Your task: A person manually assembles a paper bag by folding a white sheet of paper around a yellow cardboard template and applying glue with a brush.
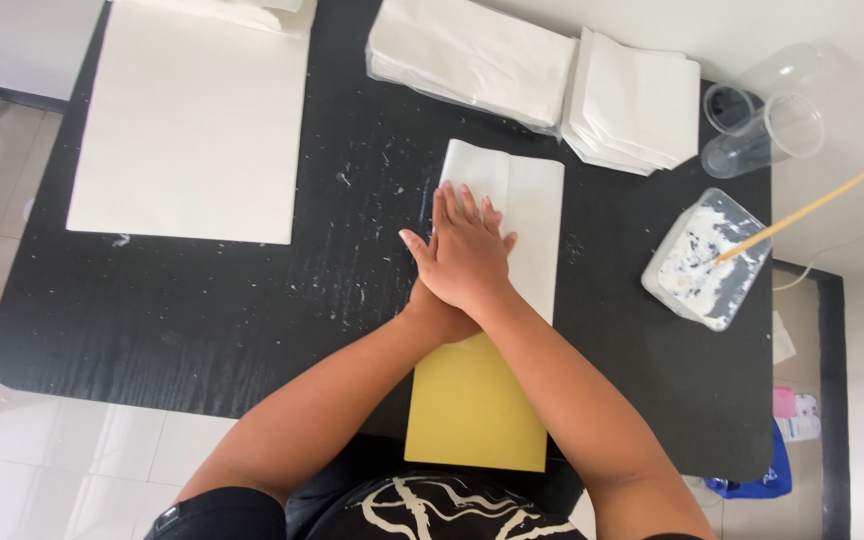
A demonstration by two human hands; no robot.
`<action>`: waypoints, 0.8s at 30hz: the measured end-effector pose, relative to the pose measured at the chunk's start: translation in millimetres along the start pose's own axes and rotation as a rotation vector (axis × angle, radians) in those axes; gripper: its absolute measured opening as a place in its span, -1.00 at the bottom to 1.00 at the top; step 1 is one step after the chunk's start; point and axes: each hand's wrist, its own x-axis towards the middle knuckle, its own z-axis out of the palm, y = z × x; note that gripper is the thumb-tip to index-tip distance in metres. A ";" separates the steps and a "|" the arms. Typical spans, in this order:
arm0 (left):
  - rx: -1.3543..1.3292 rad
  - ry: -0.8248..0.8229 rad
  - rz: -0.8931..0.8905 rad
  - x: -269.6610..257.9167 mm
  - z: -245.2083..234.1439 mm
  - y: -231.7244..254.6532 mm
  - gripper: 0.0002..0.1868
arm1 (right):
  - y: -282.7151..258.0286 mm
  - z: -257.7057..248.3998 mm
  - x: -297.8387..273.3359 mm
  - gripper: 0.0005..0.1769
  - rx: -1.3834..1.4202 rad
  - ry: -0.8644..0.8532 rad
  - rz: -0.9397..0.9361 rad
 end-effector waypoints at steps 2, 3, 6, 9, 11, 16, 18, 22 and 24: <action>-0.017 0.011 -0.001 -1.5 -2.7 -0.3 -0.26 | -4.9 -7.0 2.4 -0.03 -0.023 -0.025 0.017; -0.036 0.021 0.001 -2.3 -3.7 0.8 -0.27 | -6.3 -10.2 2.7 -0.02 -0.046 -0.051 0.039; -0.075 0.040 0.016 -4.8 -6.1 -0.3 -0.27 | -0.7 0.9 27.3 -0.03 -0.084 -0.041 0.040; -0.107 0.059 0.029 -7.1 -8.5 -5.2 -0.27 | -6.9 -14.3 35.9 -0.10 -0.032 -0.002 0.059; -0.125 0.066 0.031 -7.0 -9.6 -8.3 -0.27 | -2.9 -13.7 50.9 -0.11 -0.036 0.021 0.059; -0.138 0.021 0.052 0.4 16.8 -14.5 -0.20 | 12.7 -16.4 81.0 -0.16 -0.057 0.106 0.021; -0.099 -0.033 0.064 1.0 18.6 -14.7 -0.24 | 13.2 -23.1 75.8 -0.16 -0.040 0.126 -0.002; -0.172 -0.013 0.008 2.0 15.8 -9.6 -0.22 | -13.6 -39.9 14.1 -0.11 -0.070 0.095 -0.045; -0.177 -0.013 0.014 1.4 16.3 -8.2 -0.23 | -15.0 -24.4 -1.6 -0.02 -0.057 0.009 -0.028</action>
